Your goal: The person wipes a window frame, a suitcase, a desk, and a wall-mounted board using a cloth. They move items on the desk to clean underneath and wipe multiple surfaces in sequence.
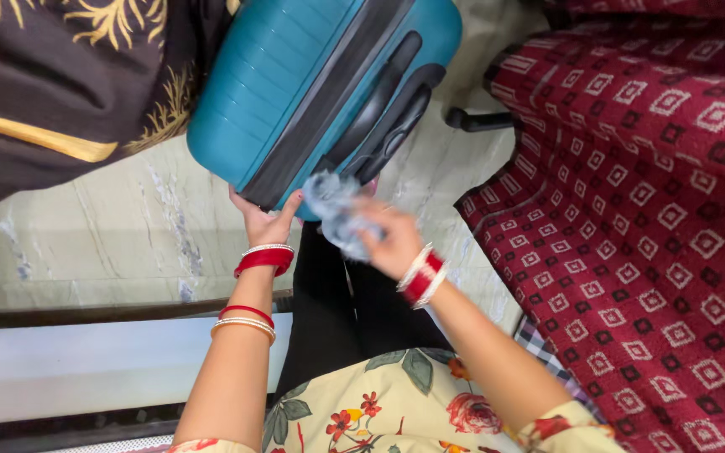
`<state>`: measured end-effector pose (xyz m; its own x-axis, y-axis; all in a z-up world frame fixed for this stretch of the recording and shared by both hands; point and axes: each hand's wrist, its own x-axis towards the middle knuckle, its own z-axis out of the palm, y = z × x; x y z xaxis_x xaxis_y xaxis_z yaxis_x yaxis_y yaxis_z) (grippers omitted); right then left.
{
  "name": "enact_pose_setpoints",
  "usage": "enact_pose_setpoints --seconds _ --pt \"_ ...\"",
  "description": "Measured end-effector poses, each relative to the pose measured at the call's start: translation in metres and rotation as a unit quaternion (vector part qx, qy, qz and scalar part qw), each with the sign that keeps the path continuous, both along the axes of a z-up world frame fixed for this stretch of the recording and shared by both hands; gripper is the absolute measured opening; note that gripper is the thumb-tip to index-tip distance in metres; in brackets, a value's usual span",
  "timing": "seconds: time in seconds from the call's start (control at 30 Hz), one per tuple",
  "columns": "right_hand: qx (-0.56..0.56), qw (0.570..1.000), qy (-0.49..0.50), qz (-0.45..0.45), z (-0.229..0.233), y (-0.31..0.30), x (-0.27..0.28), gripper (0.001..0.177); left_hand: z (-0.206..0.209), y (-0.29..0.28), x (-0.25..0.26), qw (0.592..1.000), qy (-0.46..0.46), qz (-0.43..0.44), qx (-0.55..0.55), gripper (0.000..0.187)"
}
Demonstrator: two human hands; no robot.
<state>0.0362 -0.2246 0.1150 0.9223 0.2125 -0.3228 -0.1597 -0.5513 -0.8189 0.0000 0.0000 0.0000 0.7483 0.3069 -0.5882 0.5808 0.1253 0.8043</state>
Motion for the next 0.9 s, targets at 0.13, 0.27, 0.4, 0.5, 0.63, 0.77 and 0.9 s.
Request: enact_pose_setpoints --seconds 0.13,0.27,0.4,0.5,0.63,0.77,0.9 --pt "-0.116 0.959 -0.194 -0.171 0.005 -0.064 0.073 0.029 0.002 -0.013 -0.006 0.998 0.027 0.048 0.0 0.125" --pt "-0.149 0.937 -0.235 -0.211 -0.053 -0.065 0.158 0.045 -0.001 -0.026 -0.004 0.996 0.017 0.09 -0.013 0.124" --pt "-0.277 0.929 -0.182 -0.162 -0.088 0.014 0.067 0.067 -0.015 -0.036 -0.009 0.989 -0.036 0.135 -0.043 0.124" --pt "-0.058 0.978 0.046 -0.197 -0.064 0.052 -0.04 0.046 -0.026 -0.036 -0.022 0.993 0.002 0.115 -0.015 0.118" --pt "-0.048 0.988 0.005 0.144 -0.015 0.043 -0.068 0.072 -0.023 0.002 -0.014 0.98 0.089 0.124 -0.129 0.106" --pt "-0.001 0.982 -0.185 0.032 -0.027 0.04 0.004 0.061 -0.003 0.043 -0.004 0.965 0.167 0.111 -0.17 0.117" --pt "-0.063 0.987 -0.139 0.046 -0.04 0.067 0.021 0.041 0.01 0.038 0.005 0.967 0.154 0.119 -0.167 0.103"
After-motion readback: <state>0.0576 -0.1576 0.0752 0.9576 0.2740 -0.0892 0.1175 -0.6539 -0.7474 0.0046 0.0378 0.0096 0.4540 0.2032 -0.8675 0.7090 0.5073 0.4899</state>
